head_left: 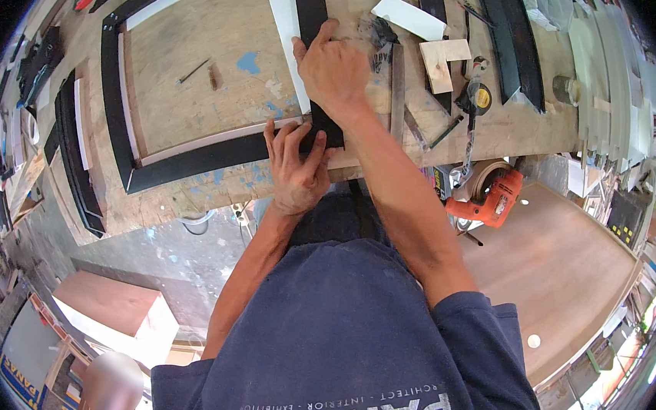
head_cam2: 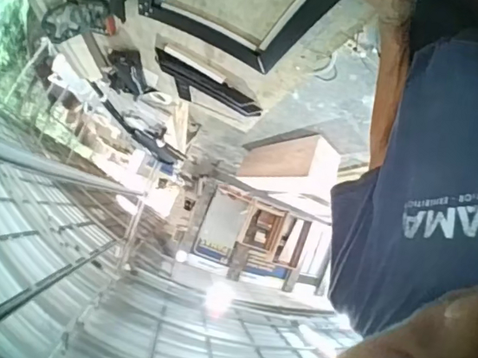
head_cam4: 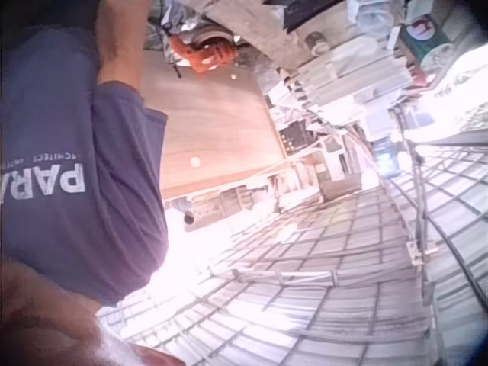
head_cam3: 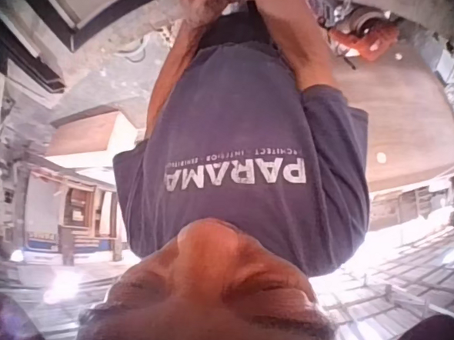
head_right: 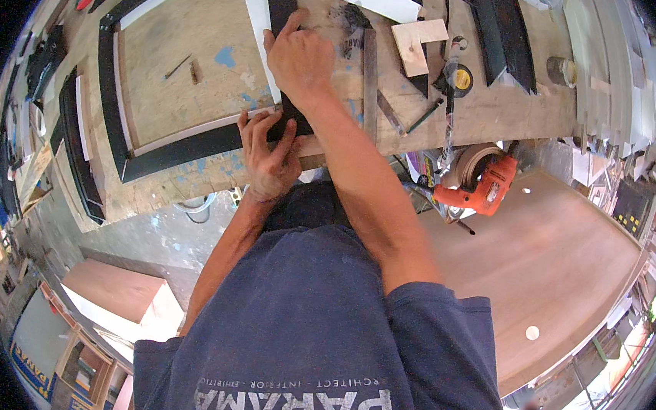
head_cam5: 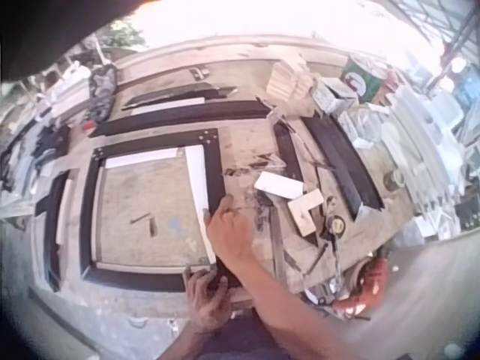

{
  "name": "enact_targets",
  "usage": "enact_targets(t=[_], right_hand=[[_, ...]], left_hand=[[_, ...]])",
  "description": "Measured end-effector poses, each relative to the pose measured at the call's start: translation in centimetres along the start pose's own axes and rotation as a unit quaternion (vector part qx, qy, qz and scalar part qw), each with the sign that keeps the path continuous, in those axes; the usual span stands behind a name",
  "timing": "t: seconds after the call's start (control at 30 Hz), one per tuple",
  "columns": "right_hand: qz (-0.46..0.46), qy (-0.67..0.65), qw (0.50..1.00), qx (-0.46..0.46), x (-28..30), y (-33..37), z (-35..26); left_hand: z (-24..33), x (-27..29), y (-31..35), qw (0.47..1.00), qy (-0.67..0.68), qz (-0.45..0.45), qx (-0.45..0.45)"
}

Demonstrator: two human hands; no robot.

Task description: The person files the edges of a black frame, positions wooden blocks at the corners, and drills holes into the frame using a power drill.

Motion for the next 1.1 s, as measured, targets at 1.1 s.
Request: enact_targets(t=[1.1], right_hand=[[0.005,-0.079,0.996,-0.047,-0.3,0.0,0.1]], left_hand=[[0.6,-1.9,-0.8,0.996,-0.028,0.053,0.069]])
Point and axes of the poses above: each hand's wrist, its own y-axis away from the middle knuckle, its own x-axis out of the back of the hand, z = x × y, the point moved 5 cm from there along -y, towards the middle knuckle, and after that the axes turned 3 degrees about -z, right-handed, at the moved point
